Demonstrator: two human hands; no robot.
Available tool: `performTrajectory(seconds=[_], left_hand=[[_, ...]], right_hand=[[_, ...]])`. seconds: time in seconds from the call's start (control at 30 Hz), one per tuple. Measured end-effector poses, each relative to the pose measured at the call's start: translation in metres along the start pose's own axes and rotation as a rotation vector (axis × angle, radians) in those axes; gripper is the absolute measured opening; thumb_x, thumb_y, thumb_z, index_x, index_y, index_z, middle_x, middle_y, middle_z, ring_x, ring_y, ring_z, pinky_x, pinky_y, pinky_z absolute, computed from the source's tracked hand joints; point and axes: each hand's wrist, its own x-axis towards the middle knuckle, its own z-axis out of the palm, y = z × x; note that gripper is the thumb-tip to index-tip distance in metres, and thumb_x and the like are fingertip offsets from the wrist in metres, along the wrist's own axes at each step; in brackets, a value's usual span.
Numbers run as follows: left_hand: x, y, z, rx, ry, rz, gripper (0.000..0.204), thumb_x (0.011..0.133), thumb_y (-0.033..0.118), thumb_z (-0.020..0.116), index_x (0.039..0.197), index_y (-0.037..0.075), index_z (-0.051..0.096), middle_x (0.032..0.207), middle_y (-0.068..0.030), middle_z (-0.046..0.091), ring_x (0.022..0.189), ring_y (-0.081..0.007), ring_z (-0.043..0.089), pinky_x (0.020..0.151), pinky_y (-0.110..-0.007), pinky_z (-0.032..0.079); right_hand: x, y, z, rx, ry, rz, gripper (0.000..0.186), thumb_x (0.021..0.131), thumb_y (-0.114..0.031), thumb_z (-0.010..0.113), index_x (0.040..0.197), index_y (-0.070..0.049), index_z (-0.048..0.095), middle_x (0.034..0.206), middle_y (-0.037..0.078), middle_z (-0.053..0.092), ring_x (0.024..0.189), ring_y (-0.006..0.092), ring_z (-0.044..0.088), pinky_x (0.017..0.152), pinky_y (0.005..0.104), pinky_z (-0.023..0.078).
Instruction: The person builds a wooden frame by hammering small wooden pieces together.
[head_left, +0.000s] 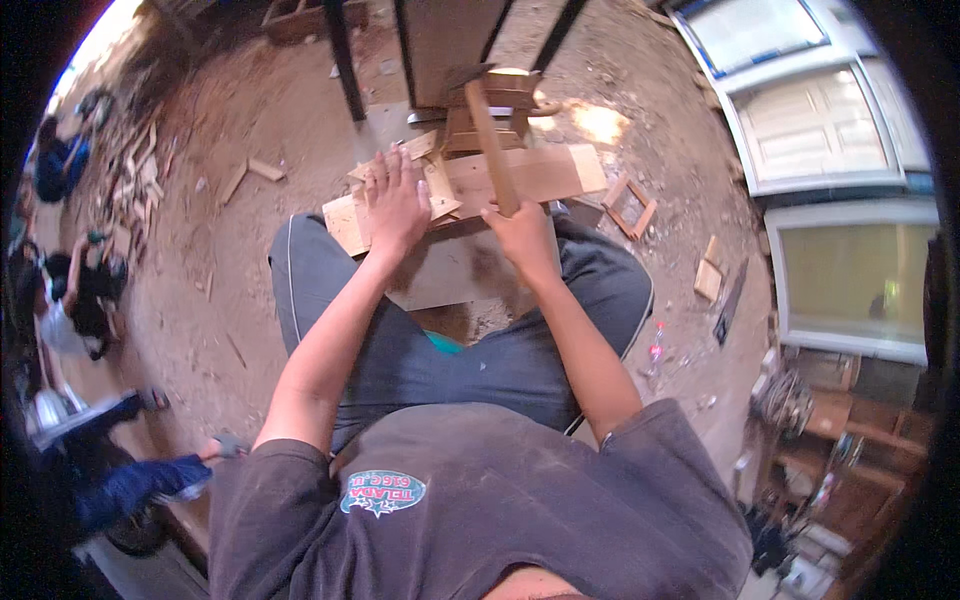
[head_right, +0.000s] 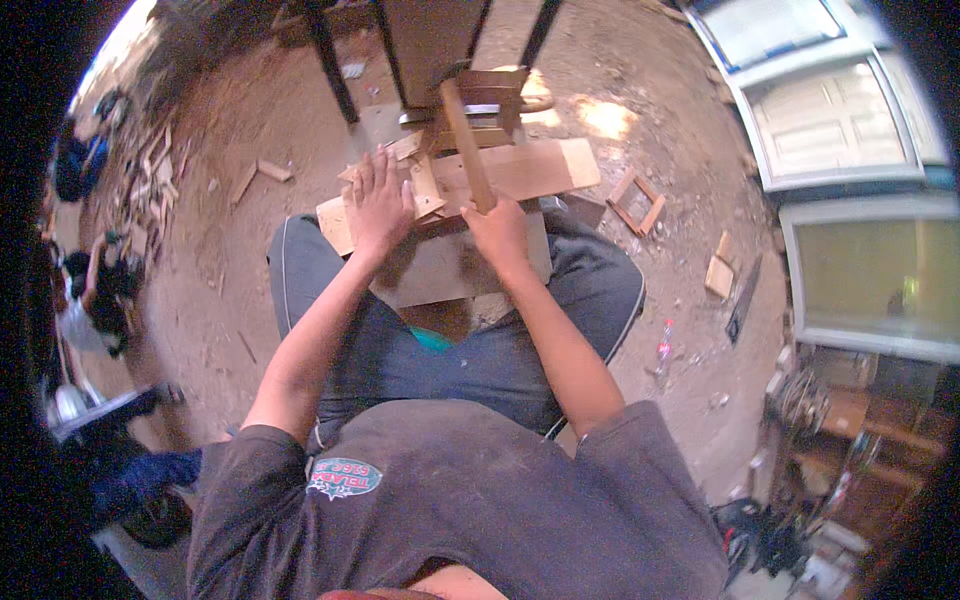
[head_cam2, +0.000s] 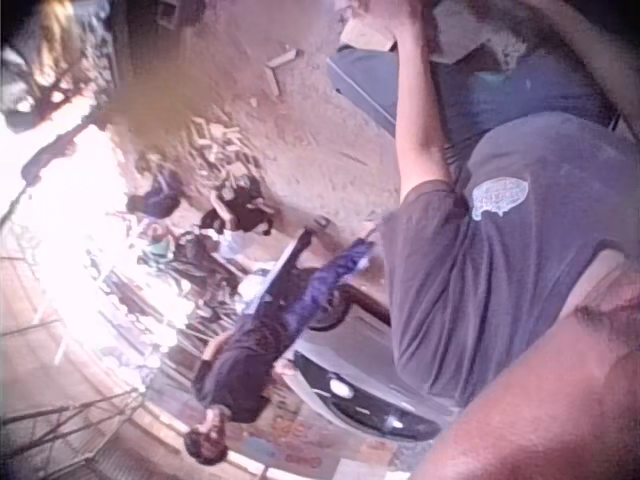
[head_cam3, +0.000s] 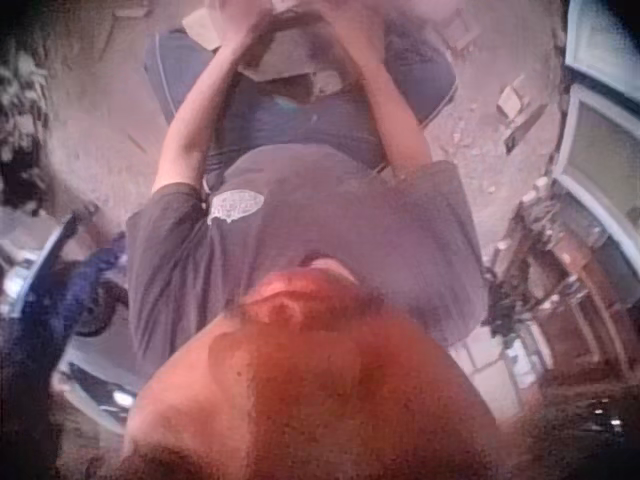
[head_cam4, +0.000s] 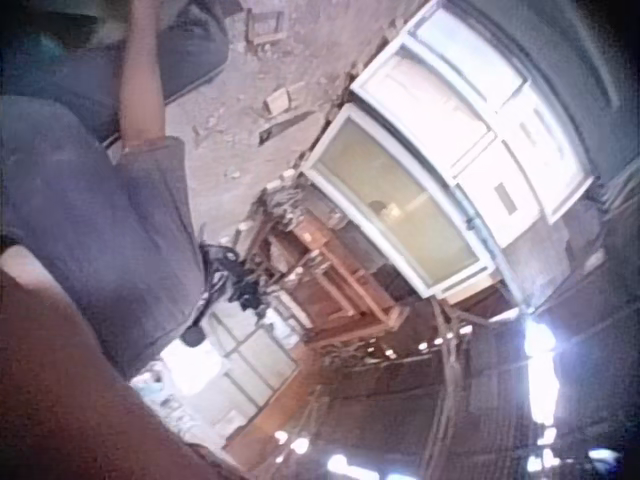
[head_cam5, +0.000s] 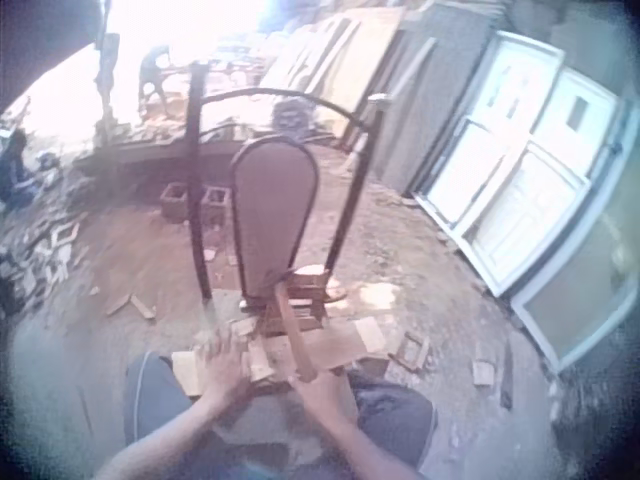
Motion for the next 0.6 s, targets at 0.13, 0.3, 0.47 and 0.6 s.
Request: performTrajectory(seconds=[0.13, 0.3, 0.47, 0.6], left_hand=[[0.005, -0.002, -0.008, -0.167, -0.024, -0.017, 0.061, 0.105, 0.034, 0.046, 0.16, 0.009, 0.037, 0.173, -0.0098, 0.023, 0.161, -0.0323, 0.016, 0.13, -0.049, 0.012], [-0.007, -0.015, -0.036, -0.421, 0.232, 0.252, 0.047, 0.094, 0.029, 0.069, 0.135, 0.008, 0.06, 0.14, -0.0119, 0.057, 0.134, -0.0346, 0.049, 0.115, -0.049, 0.033], [-0.056, -0.059, -0.047, -0.323, 0.015, 0.256, 0.054, 0.089, 0.034, 0.077, 0.133, 0.009, 0.062, 0.14, -0.0127, 0.059, 0.136, -0.0347, 0.049, 0.115, -0.049, 0.035], [-0.067, -0.078, -0.048, -0.346, -0.068, 0.316, 0.056, 0.086, 0.033, 0.081, 0.133, 0.009, 0.062, 0.145, -0.0135, 0.058, 0.139, -0.0348, 0.049, 0.116, -0.049, 0.034]], right_hand=[[0.006, 0.038, 0.023, -0.148, -0.004, -0.021, 0.042, 0.079, -0.03, 0.086, 0.108, -0.002, 0.075, 0.102, 0.024, 0.075, 0.1, 0.0434, 0.072, 0.089, 0.0494, 0.056], [0.01, 0.056, 0.04, -0.051, -0.028, -0.062, 0.052, 0.076, -0.034, 0.088, 0.115, -0.003, 0.073, 0.107, 0.025, 0.075, 0.102, 0.043, 0.072, 0.089, 0.0498, 0.056], [0.004, 0.037, 0.043, 0.017, 0.033, -0.15, 0.051, 0.078, -0.032, 0.087, 0.117, -0.003, 0.071, 0.105, 0.022, 0.075, 0.102, 0.0429, 0.071, 0.089, 0.0496, 0.056], [0.007, 0.038, 0.047, -0.038, 0.034, -0.199, 0.046, 0.08, -0.032, 0.086, 0.116, -0.006, 0.072, 0.104, 0.02, 0.075, 0.102, 0.0422, 0.071, 0.09, 0.0497, 0.056]])
